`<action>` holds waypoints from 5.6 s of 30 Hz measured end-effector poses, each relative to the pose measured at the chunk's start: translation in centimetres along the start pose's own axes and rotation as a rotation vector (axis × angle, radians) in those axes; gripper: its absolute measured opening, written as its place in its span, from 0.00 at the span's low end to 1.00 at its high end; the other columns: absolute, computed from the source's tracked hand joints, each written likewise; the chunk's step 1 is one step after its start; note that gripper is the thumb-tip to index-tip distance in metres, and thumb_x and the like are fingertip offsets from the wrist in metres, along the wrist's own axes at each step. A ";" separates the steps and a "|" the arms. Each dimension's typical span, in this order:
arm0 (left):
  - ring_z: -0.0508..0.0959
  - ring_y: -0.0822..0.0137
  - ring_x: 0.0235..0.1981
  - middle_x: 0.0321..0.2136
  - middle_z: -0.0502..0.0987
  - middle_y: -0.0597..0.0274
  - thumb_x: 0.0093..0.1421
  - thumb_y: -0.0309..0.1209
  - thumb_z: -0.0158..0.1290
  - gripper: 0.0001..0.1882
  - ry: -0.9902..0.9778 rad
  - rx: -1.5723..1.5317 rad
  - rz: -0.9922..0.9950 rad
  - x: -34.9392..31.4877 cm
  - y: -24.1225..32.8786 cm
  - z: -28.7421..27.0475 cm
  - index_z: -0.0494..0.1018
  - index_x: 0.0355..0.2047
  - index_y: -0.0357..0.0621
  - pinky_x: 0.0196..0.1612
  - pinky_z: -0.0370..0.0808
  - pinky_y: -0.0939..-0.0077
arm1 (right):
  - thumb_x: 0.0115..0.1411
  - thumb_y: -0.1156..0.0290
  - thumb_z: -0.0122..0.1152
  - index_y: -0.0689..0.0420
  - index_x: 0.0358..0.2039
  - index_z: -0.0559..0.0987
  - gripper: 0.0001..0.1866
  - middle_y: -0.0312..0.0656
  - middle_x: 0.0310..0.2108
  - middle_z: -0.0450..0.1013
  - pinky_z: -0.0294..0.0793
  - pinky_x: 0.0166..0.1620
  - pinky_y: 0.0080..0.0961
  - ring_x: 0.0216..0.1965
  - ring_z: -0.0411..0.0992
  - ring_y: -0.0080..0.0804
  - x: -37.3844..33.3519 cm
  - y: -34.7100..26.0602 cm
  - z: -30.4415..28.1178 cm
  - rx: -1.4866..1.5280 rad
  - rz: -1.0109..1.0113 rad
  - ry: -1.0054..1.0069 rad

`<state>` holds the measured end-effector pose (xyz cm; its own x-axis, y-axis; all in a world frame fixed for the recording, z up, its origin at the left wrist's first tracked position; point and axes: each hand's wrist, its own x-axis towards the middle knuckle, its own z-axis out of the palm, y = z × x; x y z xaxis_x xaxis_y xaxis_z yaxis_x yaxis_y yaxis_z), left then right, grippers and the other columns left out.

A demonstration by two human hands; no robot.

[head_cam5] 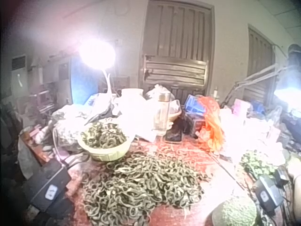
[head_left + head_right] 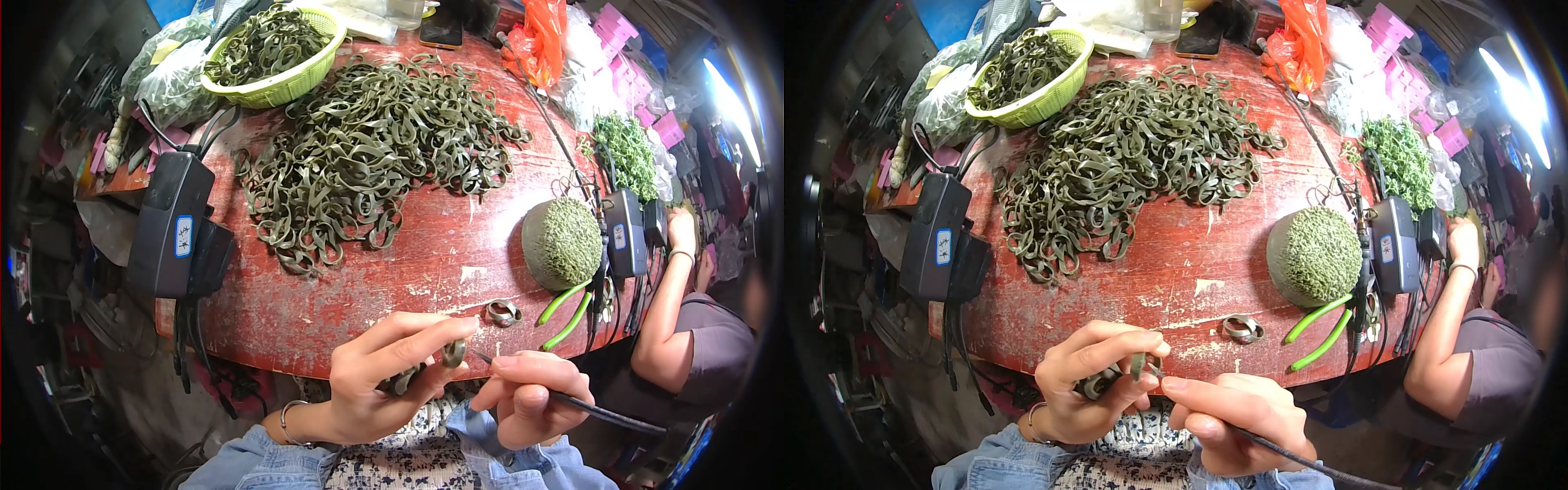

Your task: The recorder uses a specialized crafting tool to attach artificial green leaves onto a rounded base to create a decorative item.

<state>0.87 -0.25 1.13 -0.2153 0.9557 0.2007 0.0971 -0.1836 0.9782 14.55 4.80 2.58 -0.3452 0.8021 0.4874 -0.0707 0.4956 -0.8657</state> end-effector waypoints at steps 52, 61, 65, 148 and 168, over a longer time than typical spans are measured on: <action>0.76 0.66 0.29 0.28 0.74 0.51 0.49 0.16 0.50 0.11 0.112 -0.073 0.118 -0.2 -0.2 0.6 0.72 0.34 0.32 0.29 0.74 0.80 | 0.60 0.61 0.44 0.67 0.31 0.68 0.18 0.39 0.07 0.64 0.57 0.11 0.13 0.07 0.62 0.20 -1.3 0.6 1.9 0.091 -0.006 -0.009; 0.74 0.77 0.17 0.29 0.74 0.53 0.51 0.17 0.49 0.09 0.100 -0.125 -0.014 0.0 -0.3 0.8 0.72 0.35 0.32 0.17 0.69 0.88 | 0.58 0.69 0.49 0.67 0.35 0.71 0.12 0.42 0.12 0.69 0.65 0.16 0.17 0.11 0.67 0.25 -1.8 0.9 0.1 -0.009 0.075 0.010; 0.73 0.77 0.16 0.27 0.75 0.55 0.51 0.18 0.49 0.10 0.090 -0.118 -0.042 0.2 0.2 0.7 0.72 0.35 0.33 0.16 0.69 0.88 | 0.58 0.69 0.49 0.67 0.35 0.71 0.12 0.42 0.12 0.69 0.67 0.17 0.18 0.12 0.68 0.26 -1.4 0.9 -0.2 0.081 0.053 -0.008; 0.77 0.68 0.27 0.29 0.76 0.52 0.52 0.22 0.50 0.05 -0.123 0.005 0.006 1.0 0.5 0.2 0.73 0.27 0.33 0.29 0.73 0.79 | 0.52 0.77 0.54 0.69 0.37 0.72 0.12 0.45 0.20 0.73 0.67 0.18 0.19 0.17 0.71 0.29 -0.4 1.4 -2.2 -0.017 -0.175 -0.287; 0.77 0.62 0.30 0.33 0.74 0.51 0.43 0.14 0.51 0.13 0.053 0.449 0.260 0.4 -0.3 1.0 0.72 0.33 0.34 0.31 0.74 0.78 | 0.52 0.76 0.55 0.70 0.35 0.73 0.12 0.40 0.13 0.69 0.63 0.16 0.16 0.11 0.65 0.24 -1.5 0.9 -2.5 -0.227 -0.038 -0.148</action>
<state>1.73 0.42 0.87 -0.1768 0.8766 0.4475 0.5587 -0.2849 0.7789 17.31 4.82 1.35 -0.4806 0.7320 0.4828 0.1196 0.6002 -0.7909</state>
